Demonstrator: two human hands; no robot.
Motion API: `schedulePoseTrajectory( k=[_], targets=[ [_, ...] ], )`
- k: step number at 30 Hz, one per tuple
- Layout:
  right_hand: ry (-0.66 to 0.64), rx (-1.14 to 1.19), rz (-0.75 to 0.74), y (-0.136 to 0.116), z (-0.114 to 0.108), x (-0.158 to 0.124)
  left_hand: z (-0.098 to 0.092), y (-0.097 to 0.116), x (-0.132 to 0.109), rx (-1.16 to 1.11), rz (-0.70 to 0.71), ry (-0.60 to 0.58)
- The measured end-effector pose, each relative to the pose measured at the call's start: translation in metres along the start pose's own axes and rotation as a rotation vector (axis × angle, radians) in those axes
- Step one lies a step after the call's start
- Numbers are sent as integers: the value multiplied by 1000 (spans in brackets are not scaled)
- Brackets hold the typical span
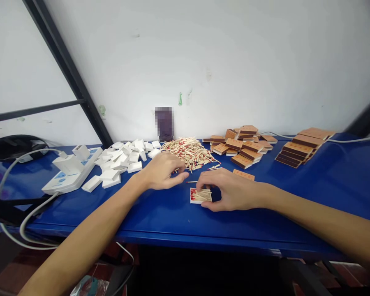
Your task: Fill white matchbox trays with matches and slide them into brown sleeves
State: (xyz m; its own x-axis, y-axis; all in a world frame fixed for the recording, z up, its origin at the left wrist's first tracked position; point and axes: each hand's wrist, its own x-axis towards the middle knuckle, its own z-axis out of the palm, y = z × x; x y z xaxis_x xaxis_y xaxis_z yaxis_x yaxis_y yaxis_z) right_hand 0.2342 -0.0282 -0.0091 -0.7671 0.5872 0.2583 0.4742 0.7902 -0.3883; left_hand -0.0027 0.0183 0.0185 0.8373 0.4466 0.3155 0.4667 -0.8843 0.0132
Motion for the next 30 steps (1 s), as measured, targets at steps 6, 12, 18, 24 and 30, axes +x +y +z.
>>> schedulePoseTrajectory(
  k=[6, 12, 18, 24, 30],
  targets=[
    [6, 20, -50, 1, 2, -1, 6, 17, 3, -299, -6, -251],
    [-15, 8, -11, 1, 0, 1, 9, 20, 3, -359, -42, -302],
    [2, 95, 13, 7, 2, 2, 11, 17, 3, -337, -28, -250],
    [15, 222, 24, 10, 3, 2, 12, 15, 3, -307, -40, -213],
    [21, 390, 56, 12, 4, 3, 13, 14, 2, -337, -37, -234]
  ],
)
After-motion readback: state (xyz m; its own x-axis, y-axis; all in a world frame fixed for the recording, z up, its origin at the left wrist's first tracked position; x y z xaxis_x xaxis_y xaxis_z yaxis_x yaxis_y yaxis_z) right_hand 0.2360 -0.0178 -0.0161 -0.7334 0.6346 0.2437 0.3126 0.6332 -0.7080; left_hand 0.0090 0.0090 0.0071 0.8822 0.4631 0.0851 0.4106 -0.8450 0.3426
